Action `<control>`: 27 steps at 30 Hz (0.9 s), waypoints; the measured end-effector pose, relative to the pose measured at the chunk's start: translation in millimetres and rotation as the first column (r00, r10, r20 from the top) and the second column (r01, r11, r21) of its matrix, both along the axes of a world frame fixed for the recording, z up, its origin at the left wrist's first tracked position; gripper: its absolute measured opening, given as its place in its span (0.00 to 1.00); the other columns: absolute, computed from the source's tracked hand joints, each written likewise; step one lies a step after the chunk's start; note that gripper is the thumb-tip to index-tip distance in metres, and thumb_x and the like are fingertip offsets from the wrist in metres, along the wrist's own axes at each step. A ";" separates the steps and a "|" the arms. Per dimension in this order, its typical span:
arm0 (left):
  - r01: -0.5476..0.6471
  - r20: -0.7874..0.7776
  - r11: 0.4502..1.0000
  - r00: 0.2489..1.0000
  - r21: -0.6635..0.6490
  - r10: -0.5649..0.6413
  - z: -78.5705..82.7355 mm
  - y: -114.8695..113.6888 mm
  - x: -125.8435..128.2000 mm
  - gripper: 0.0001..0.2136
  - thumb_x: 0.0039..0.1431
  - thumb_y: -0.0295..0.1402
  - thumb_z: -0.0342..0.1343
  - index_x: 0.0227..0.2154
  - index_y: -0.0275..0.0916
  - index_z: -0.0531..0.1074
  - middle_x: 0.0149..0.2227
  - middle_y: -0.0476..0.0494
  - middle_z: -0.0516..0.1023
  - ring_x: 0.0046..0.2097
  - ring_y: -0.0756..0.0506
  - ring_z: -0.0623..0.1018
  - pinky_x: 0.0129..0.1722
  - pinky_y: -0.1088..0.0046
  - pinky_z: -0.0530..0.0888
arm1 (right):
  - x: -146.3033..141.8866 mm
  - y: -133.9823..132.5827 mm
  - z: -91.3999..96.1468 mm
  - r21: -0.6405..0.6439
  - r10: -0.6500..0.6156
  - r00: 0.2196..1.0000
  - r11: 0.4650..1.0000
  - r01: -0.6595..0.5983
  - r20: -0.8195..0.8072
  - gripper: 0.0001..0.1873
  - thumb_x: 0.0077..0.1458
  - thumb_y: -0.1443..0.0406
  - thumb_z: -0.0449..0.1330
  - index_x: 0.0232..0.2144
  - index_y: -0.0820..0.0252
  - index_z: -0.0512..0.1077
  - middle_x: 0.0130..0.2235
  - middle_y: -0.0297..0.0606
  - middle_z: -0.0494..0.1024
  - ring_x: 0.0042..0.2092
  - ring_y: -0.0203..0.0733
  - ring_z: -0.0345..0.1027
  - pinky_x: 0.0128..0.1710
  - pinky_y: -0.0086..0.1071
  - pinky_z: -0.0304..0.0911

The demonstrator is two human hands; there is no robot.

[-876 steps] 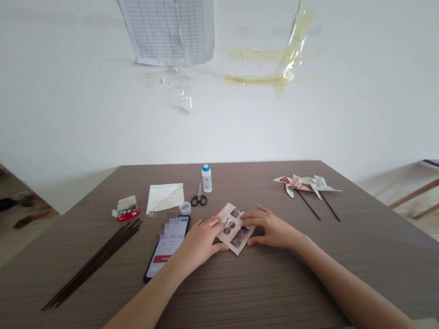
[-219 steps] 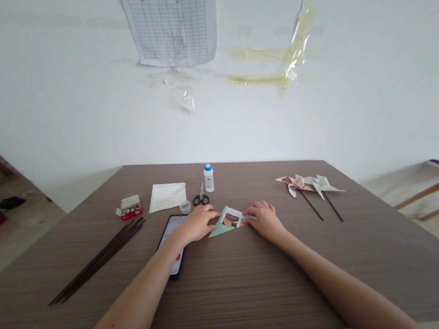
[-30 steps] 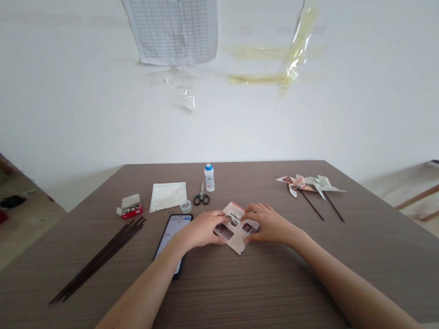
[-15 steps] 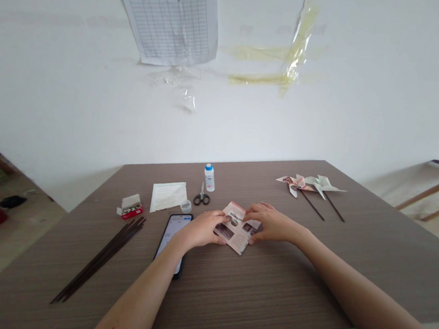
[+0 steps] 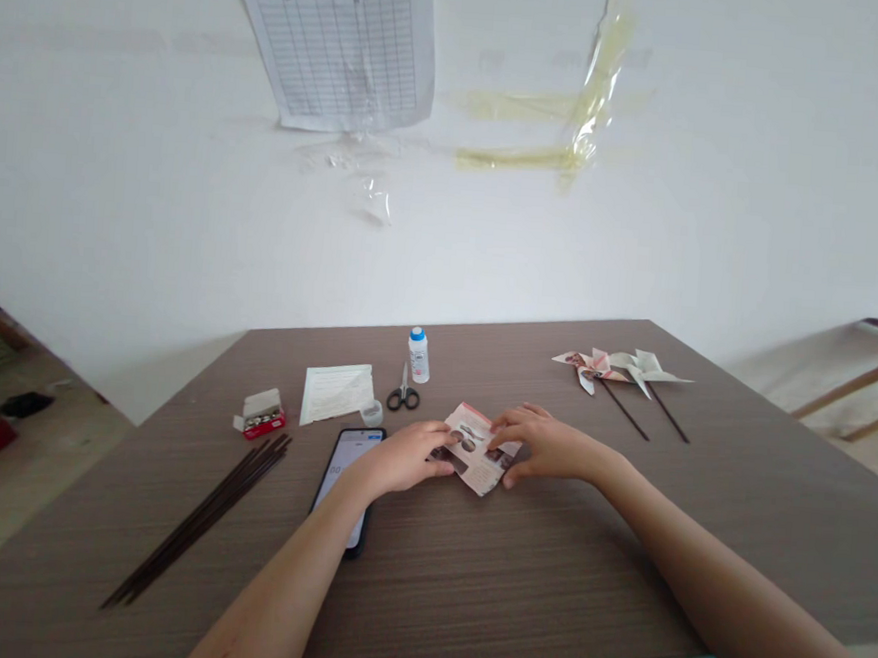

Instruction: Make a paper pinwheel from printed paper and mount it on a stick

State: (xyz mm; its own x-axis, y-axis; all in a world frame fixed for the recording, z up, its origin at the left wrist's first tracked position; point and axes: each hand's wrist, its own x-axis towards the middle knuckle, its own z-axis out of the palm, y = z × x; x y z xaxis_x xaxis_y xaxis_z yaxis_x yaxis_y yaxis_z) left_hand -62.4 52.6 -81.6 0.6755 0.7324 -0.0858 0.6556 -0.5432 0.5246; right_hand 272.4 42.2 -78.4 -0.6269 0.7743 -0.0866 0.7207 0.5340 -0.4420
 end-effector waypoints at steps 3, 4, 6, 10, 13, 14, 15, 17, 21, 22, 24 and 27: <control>0.003 -0.010 1.000 1.000 0.015 -0.003 1.2 -1.4 1.9 0.18 0.84 0.37 0.70 0.70 0.47 0.90 0.80 0.36 0.87 0.80 0.31 0.85 0.86 0.48 0.77 | 1.2 1.0 -2.1 0.014 0.003 1.000 1.000 -0.003 -0.010 0.25 0.66 0.52 0.87 0.63 0.39 0.95 0.74 0.47 0.89 0.79 0.71 0.80 0.92 0.73 0.52; 0.005 -0.007 1.000 1.000 0.024 -0.005 2.0 -2.1 2.6 0.17 0.85 0.37 0.68 0.70 0.47 0.90 0.79 0.36 0.87 0.79 0.31 0.85 0.85 0.50 0.77 | 1.7 1.6 -3.1 0.020 0.010 1.000 1.000 -0.009 -0.019 0.23 0.68 0.54 0.86 0.63 0.40 0.96 0.74 0.48 0.89 0.78 0.70 0.80 0.91 0.73 0.53; 0.004 -0.002 0.999 1.000 0.040 -0.004 3.9 -3.6 3.9 0.17 0.86 0.36 0.65 0.69 0.45 0.90 0.78 0.36 0.89 0.78 0.33 0.86 0.85 0.53 0.77 | 2.6 2.6 -4.7 0.030 0.028 0.999 0.999 -0.027 -0.040 0.21 0.70 0.56 0.83 0.62 0.43 0.96 0.74 0.50 0.90 0.77 0.71 0.81 0.90 0.74 0.55; -0.009 -0.030 0.999 1.000 0.044 0.010 7.1 -5.6 6.1 0.18 0.89 0.36 0.61 0.69 0.43 0.91 0.76 0.35 0.89 0.77 0.34 0.86 0.84 0.54 0.77 | 3.0 1.6 -3.6 0.046 0.059 0.995 0.997 -0.055 -0.075 0.17 0.70 0.58 0.81 0.59 0.47 0.97 0.73 0.52 0.91 0.75 0.71 0.83 0.88 0.71 0.61; -0.024 -0.027 0.998 0.999 0.057 0.025 8.9 -6.6 8.1 0.17 0.89 0.34 0.59 0.67 0.43 0.91 0.75 0.36 0.91 0.77 0.33 0.87 0.84 0.53 0.78 | 1.6 -2.8 -0.1 0.073 0.025 0.994 0.997 -0.017 -0.108 0.13 0.73 0.62 0.77 0.55 0.47 0.98 0.71 0.49 0.93 0.74 0.67 0.85 0.87 0.61 0.66; -0.034 -0.031 0.998 0.999 0.058 0.036 9.6 -7.0 8.8 0.17 0.90 0.33 0.59 0.66 0.43 0.91 0.74 0.36 0.91 0.77 0.33 0.86 0.84 0.54 0.77 | 1.0 -4.5 1.2 0.079 0.014 0.994 0.997 -0.005 -0.111 0.13 0.73 0.63 0.75 0.54 0.47 0.98 0.71 0.49 0.94 0.74 0.66 0.86 0.86 0.58 0.67; -0.045 -0.040 0.998 0.998 0.054 0.047 10.2 -7.3 9.5 0.17 0.90 0.33 0.58 0.66 0.42 0.91 0.74 0.35 0.91 0.77 0.33 0.86 0.84 0.54 0.77 | 0.4 -6.0 2.5 0.084 0.007 0.994 0.996 0.002 -0.111 0.13 0.73 0.65 0.74 0.52 0.48 0.99 0.70 0.49 0.94 0.73 0.66 0.86 0.86 0.57 0.68; -0.064 -0.064 0.997 0.996 0.041 0.067 11.3 -7.6 10.6 0.17 0.91 0.33 0.57 0.66 0.39 0.90 0.73 0.32 0.90 0.76 0.33 0.86 0.84 0.55 0.76 | -0.6 -8.4 4.8 0.080 0.007 0.994 0.997 0.002 -0.112 0.11 0.73 0.65 0.75 0.50 0.49 0.98 0.70 0.48 0.94 0.73 0.67 0.87 0.85 0.56 0.68; -0.083 -0.054 0.995 0.995 0.056 0.086 11.7 -7.7 11.7 0.17 0.91 0.33 0.56 0.64 0.39 0.90 0.70 0.33 0.92 0.74 0.34 0.87 0.83 0.57 0.77 | -1.8 -9.2 7.5 0.084 -0.006 0.994 0.996 0.016 -0.114 0.09 0.68 0.59 0.84 0.50 0.47 0.98 0.70 0.48 0.94 0.73 0.69 0.87 0.85 0.58 0.70; -0.088 -0.042 0.994 0.995 0.063 0.091 11.6 -7.8 11.8 0.18 0.90 0.34 0.55 0.64 0.40 0.90 0.69 0.34 0.92 0.73 0.35 0.87 0.82 0.58 0.77 | -2.0 -8.6 7.5 0.083 -0.002 0.996 0.997 0.009 -0.091 0.13 0.66 0.58 0.86 0.51 0.47 0.98 0.70 0.49 0.93 0.73 0.71 0.86 0.85 0.61 0.70; -0.098 -0.023 0.993 0.995 0.071 0.100 11.6 -8.5 11.9 0.18 0.90 0.35 0.55 0.62 0.41 0.91 0.66 0.36 0.93 0.70 0.35 0.88 0.79 0.59 0.79 | -2.5 -6.7 6.4 0.083 0.014 0.999 0.997 -0.010 -0.045 0.17 0.66 0.56 0.87 0.54 0.50 0.97 0.71 0.52 0.92 0.73 0.73 0.85 0.85 0.66 0.69; -0.115 -0.026 0.991 0.993 0.069 0.117 13.1 -10.3 12.2 0.17 0.91 0.36 0.55 0.60 0.41 0.91 0.65 0.36 0.93 0.68 0.34 0.89 0.77 0.58 0.80 | -3.0 -3.9 1.5 0.109 0.044 0.999 0.993 -0.042 -0.017 0.13 0.72 0.59 0.81 0.55 0.53 0.96 0.71 0.55 0.92 0.74 0.72 0.84 0.86 0.69 0.66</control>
